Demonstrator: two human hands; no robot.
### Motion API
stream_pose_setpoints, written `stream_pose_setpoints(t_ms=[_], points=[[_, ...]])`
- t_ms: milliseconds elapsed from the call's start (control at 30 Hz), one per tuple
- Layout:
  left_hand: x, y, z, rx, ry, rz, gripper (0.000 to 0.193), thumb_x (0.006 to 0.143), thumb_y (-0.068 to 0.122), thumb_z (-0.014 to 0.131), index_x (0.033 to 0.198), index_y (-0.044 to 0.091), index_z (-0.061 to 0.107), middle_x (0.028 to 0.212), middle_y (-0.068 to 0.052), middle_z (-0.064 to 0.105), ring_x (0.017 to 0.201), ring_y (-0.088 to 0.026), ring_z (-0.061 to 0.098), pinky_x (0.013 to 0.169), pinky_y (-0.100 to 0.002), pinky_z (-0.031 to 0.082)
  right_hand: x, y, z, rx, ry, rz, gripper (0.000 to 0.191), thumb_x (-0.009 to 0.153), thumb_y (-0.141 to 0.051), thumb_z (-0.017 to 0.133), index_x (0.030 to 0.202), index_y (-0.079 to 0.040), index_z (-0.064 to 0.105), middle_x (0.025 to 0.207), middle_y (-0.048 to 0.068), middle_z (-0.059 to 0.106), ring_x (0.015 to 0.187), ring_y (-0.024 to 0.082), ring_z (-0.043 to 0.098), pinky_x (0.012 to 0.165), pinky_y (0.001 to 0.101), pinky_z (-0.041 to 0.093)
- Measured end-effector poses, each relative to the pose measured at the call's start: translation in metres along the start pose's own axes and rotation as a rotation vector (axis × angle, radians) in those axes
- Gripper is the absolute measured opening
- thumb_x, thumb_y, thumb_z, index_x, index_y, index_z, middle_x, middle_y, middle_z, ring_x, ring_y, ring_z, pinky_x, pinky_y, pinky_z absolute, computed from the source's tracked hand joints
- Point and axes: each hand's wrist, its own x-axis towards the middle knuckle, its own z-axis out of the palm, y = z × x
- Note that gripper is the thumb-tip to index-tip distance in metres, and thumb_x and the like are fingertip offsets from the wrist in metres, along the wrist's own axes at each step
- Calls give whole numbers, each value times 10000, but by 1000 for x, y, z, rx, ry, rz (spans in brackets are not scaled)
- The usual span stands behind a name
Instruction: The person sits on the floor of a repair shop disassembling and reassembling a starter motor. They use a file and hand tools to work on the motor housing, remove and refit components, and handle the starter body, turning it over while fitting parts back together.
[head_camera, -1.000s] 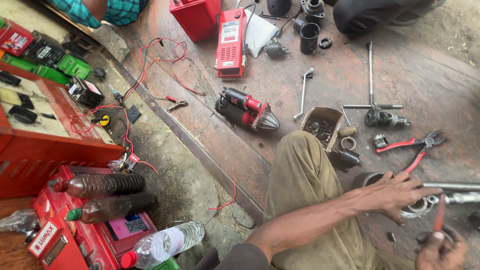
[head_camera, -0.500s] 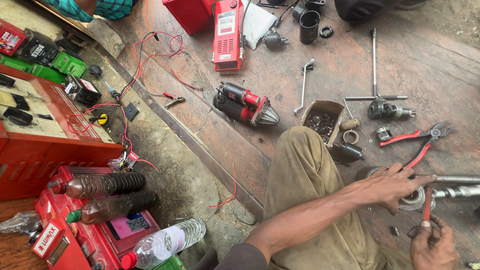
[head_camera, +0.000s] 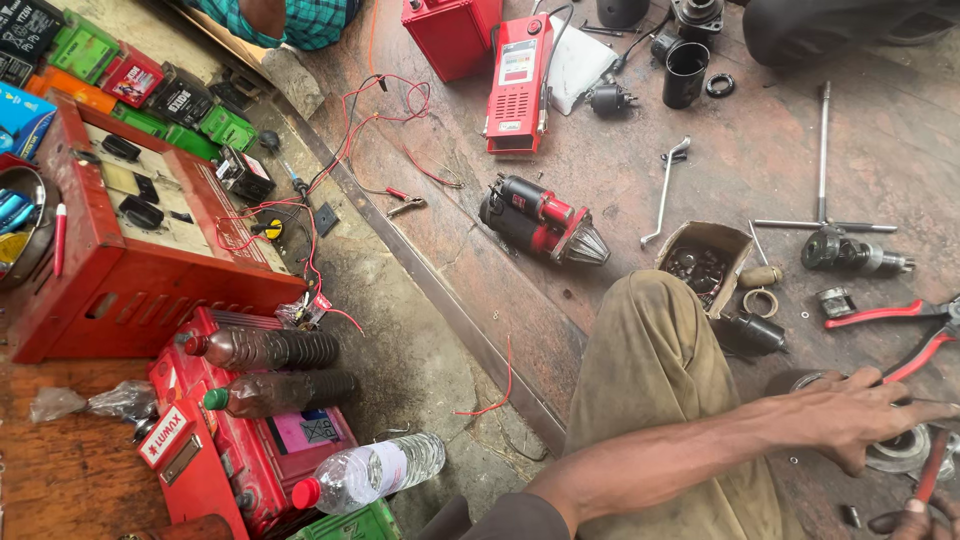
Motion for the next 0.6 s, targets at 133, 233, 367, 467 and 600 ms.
stream_pose_setpoints(t_ms=[133,233,367,467,600], points=[[-1,-1,-1,2,0,7,1326,422,180,903,1593,328,300,1330,-47,612,1188,-379,572,908,-528,591,-3,-1,-2,-24,12,54,353,1167,-156,529,1318,157,472,704,178,632,609,214,626,646,286,506],[-1,0,1,20,25,23,1311,410,196,900,1572,308,305,1331,-55,605,1169,-379,573,890,-533,585,-7,-1,-6,-81,-14,34,368,1170,-170,554,1366,134,484,731,202,638,606,238,632,585,338,501],[-3,-1,2,10,55,52,1310,375,229,900,1550,267,324,1266,-49,628,1169,-375,566,869,-544,569,-12,-1,-16,-782,-7,22,278,1134,-310,688,1254,-62,654,726,187,711,640,306,702,661,417,567],[-6,-3,1,20,51,54,1257,415,223,892,1549,240,351,1233,-56,633,1181,-372,561,946,-507,567,-16,-2,-25,-817,-47,34,391,1116,-448,672,1234,-76,684,733,109,723,725,292,728,780,438,561],[-10,1,-2,42,28,36,1196,455,206,899,1535,236,385,1261,-99,618,1189,-381,556,969,-487,554,-21,-7,-36,-551,-80,197,421,1141,-431,619,1282,-41,693,708,66,730,807,259,732,835,386,544]])
